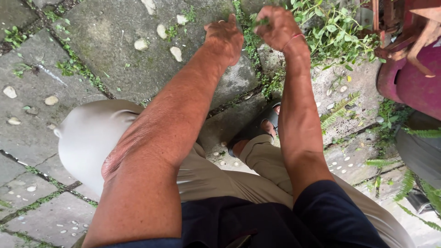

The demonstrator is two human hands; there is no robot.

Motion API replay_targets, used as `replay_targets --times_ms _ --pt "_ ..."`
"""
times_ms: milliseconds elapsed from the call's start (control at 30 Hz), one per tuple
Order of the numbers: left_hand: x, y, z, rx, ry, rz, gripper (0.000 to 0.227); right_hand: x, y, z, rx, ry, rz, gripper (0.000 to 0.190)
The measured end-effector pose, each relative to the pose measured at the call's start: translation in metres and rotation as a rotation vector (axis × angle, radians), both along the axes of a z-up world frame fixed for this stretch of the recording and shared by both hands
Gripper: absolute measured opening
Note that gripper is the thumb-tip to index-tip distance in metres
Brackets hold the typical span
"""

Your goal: Manually pulling weeds from cracks between stone pavers and from around the base of a potted plant.

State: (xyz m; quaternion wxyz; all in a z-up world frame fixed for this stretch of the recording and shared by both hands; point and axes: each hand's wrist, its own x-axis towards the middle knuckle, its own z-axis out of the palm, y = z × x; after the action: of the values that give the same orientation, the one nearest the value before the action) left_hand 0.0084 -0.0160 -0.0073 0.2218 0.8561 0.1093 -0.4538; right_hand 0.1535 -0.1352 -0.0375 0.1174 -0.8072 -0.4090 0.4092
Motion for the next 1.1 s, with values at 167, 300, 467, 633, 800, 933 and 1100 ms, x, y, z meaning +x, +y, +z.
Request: replay_targets --times_ms 167,300,467,633,800,933,1100 --pt "0.002 -0.002 0.011 -0.009 0.033 -0.001 0.082 -0.023 -0.007 -0.031 -0.068 -0.137 0.045 0.025" --pt "0.000 -0.002 0.010 0.000 0.029 -0.017 0.075 -0.021 -0.024 -0.076 0.083 -0.300 0.160 0.025" --pt "0.002 -0.007 -0.006 0.007 0.000 -0.033 0.077 -0.005 -0.022 -0.031 0.063 -0.077 0.007 0.017" --pt "0.002 -0.013 -0.007 0.001 -0.016 -0.063 0.077 -0.014 -0.008 0.014 -0.151 0.085 -0.106 0.017" --pt "0.005 -0.016 -0.002 0.001 0.021 -0.071 0.074 -0.029 -0.026 -0.045 -0.104 -0.108 0.089 0.022" --pt "0.002 -0.019 -0.014 0.007 0.005 -0.079 0.074 -0.031 -0.023 -0.038 -0.139 -0.129 0.075 0.011" --pt "0.007 -0.017 0.001 0.007 0.005 -0.096 0.076 -0.011 -0.020 0.007 -0.150 0.225 -0.275 0.011"
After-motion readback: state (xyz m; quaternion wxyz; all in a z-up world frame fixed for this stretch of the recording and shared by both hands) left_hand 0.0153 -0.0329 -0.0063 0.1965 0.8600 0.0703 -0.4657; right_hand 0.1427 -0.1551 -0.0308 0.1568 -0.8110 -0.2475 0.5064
